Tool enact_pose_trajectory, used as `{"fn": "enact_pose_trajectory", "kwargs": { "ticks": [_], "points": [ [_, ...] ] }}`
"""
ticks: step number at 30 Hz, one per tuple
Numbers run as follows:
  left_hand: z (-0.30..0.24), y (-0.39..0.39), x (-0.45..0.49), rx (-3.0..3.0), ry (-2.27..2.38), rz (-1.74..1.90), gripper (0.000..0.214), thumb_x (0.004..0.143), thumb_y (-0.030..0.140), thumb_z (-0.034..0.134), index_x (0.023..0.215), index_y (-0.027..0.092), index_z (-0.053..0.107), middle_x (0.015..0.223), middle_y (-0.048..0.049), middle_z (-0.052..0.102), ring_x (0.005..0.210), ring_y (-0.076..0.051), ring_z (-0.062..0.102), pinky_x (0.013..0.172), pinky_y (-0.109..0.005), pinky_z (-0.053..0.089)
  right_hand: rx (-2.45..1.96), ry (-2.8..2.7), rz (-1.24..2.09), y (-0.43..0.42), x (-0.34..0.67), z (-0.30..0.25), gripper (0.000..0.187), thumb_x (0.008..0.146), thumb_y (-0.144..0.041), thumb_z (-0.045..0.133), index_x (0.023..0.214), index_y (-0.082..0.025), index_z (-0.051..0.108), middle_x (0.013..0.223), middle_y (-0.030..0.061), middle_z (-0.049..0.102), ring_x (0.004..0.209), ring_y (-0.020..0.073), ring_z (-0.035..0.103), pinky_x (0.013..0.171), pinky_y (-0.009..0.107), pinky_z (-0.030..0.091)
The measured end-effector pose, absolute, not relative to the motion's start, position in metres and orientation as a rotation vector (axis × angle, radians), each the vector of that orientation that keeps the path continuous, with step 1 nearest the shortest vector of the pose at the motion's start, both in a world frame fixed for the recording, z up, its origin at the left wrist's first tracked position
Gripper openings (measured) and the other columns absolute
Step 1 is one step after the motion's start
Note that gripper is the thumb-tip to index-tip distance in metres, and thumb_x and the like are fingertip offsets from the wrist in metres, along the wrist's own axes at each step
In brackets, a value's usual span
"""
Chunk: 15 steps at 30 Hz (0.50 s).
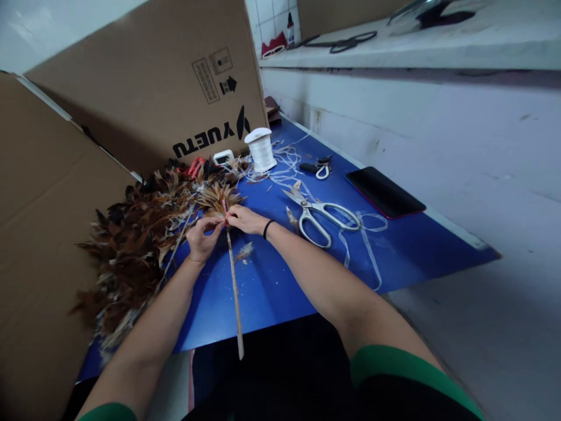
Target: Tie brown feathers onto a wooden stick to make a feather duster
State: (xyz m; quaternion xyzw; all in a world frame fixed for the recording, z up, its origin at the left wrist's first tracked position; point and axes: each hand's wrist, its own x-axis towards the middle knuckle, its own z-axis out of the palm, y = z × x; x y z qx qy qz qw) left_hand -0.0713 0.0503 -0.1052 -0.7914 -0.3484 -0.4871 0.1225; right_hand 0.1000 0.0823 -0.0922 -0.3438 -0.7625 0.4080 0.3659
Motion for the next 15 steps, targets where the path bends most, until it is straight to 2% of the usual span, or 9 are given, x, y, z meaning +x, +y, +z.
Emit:
{"fn": "enact_pose_trajectory", "kwargs": {
  "ticks": [9, 12, 15],
  "points": [
    [-0.1046, 0.0509, -0.0712, -2.303, -1.066, -1.390, 0.012, 0.079, 0.023, 0.062, 0.089, 0.019, 0.058, 0.079, -0.0020, 0.070, 0.068, -0.012, 0.066, 0.064, -0.023, 0.054, -0.809, -1.681, 1.396, 0.0813, 0.0979, -0.0933, 0.009, 0.070, -0.009, 0.050, 0.077, -0.015, 0.052, 0.065, -0.0037, 0.058, 0.060, 0.0082, 0.054, 0.062, 0.022, 0.043],
    [-0.1047, 0.0510, -0.0713, -2.314, -1.086, -1.399, 0.012, 0.080, 0.024, 0.061, 0.089, 0.018, 0.058, 0.080, -0.0021, 0.070, 0.069, -0.012, 0.066, 0.066, -0.024, 0.053, -0.827, -1.718, 1.331, 0.0823, 0.0984, -0.0940, 0.009, 0.067, -0.012, 0.057, 0.076, -0.014, 0.055, 0.064, -0.0030, 0.060, 0.059, 0.0083, 0.054, 0.060, 0.021, 0.043],
    [-0.1051, 0.0516, -0.0716, -2.337, -1.066, -1.414, 0.013, 0.080, 0.022, 0.061, 0.091, 0.018, 0.057, 0.081, -0.0019, 0.069, 0.070, -0.011, 0.066, 0.066, -0.023, 0.053, -0.840, -1.783, 1.240, 0.0842, 0.0977, -0.0966, 0.003, 0.069, -0.014, 0.057, 0.071, -0.013, 0.056, 0.061, -0.0028, 0.059, 0.057, 0.0080, 0.053, 0.059, 0.021, 0.042]
  ]
}}
